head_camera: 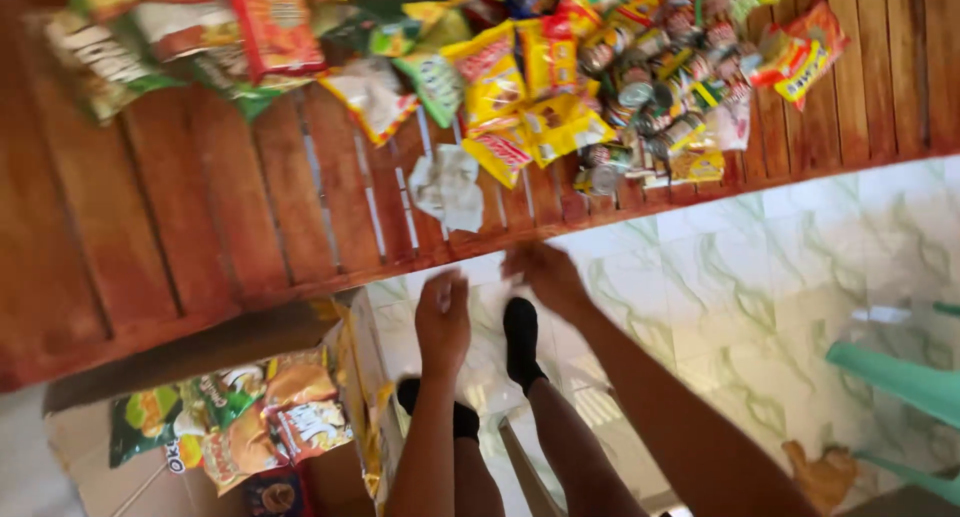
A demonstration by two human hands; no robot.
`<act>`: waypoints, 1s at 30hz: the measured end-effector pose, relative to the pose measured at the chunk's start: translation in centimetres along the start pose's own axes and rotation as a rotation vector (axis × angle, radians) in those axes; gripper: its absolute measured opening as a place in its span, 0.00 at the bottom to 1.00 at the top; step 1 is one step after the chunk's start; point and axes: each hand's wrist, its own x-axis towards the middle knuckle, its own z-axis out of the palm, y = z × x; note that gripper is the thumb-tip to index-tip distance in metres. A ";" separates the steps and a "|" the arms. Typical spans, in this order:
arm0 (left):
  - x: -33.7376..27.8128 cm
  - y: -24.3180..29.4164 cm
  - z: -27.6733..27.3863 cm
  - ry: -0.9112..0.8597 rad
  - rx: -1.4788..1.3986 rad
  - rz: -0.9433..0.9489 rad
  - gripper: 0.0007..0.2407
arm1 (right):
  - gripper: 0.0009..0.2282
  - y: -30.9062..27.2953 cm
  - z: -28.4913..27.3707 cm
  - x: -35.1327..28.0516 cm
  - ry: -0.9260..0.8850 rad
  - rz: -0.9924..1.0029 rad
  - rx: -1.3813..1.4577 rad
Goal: Wiping down individual snack bags with a cloth and placing them into a cardboard box.
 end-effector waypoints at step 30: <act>38.4 6.7 27.8 0.148 0.801 0.607 0.36 | 0.10 -18.7 -10.0 31.0 0.140 -0.627 -0.177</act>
